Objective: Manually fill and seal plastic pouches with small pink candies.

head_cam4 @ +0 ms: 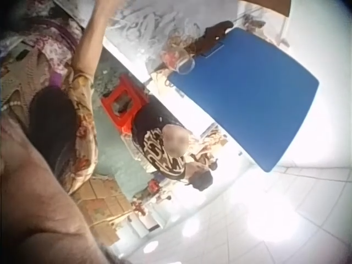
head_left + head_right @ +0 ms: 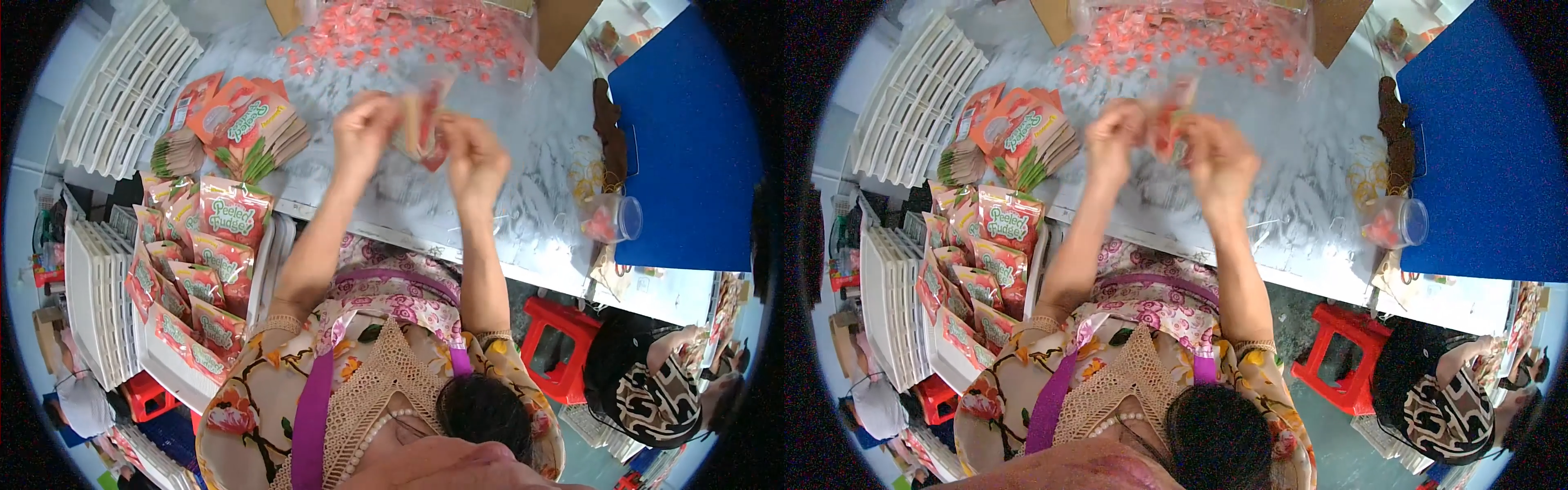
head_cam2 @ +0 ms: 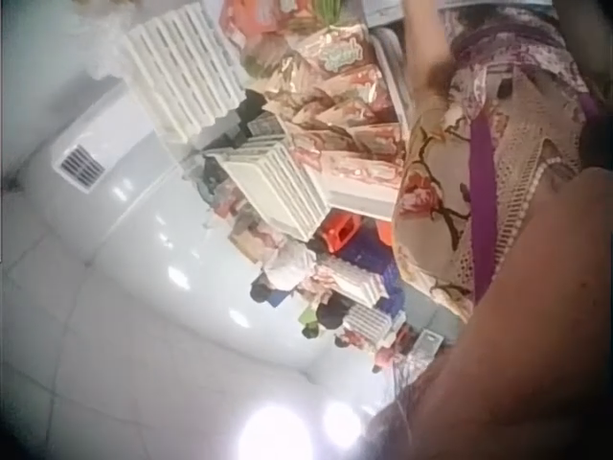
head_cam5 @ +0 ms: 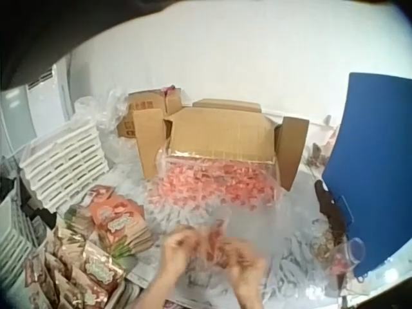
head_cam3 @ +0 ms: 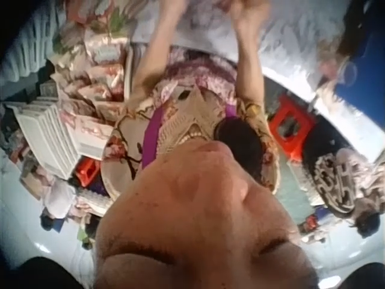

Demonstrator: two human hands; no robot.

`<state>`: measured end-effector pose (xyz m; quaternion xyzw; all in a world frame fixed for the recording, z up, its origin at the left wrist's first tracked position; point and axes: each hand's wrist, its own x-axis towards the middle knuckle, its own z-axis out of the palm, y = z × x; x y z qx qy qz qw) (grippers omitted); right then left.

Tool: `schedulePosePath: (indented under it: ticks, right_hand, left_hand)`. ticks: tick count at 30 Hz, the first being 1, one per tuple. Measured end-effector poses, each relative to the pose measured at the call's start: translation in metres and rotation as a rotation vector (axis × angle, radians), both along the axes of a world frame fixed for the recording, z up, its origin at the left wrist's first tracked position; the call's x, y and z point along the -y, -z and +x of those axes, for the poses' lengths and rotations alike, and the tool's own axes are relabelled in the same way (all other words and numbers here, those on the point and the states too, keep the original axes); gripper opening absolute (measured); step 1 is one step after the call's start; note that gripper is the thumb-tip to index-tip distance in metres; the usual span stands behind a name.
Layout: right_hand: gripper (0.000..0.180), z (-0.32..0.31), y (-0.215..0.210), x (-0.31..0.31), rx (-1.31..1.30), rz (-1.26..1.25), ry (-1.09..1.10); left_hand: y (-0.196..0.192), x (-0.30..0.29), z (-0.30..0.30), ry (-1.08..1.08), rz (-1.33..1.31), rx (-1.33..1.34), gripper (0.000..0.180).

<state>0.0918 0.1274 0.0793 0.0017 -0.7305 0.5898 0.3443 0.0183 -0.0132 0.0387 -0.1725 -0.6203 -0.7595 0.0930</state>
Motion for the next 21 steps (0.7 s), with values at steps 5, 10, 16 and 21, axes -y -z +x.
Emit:
schedulePosePath:
  ticks: [5, 10, 16, 21]
  right_hand:
    - [0.005, 0.003, -0.013, -0.015, 0.005, 0.285, 0.097]
    - [0.006, -0.012, 0.006, -0.007, 0.095, 0.129, 0.142]
    - [0.005, -0.010, 0.002, -0.030, 0.213, 0.174, 0.102]
    - [0.007, -0.006, 0.000, -0.021, 0.153, 0.090, 0.118]
  left_hand:
    - [-0.012, 0.010, 0.007, -0.031, 0.163, 0.274, 0.009]
    - [-0.007, 0.007, -0.002, -0.034, 0.367, 0.198, 0.008]
    - [-0.004, 0.034, -0.004, 0.013, 0.280, 0.259, 0.013]
    - [-0.030, 0.046, -0.003, 0.252, 0.251, 0.334, 0.014]
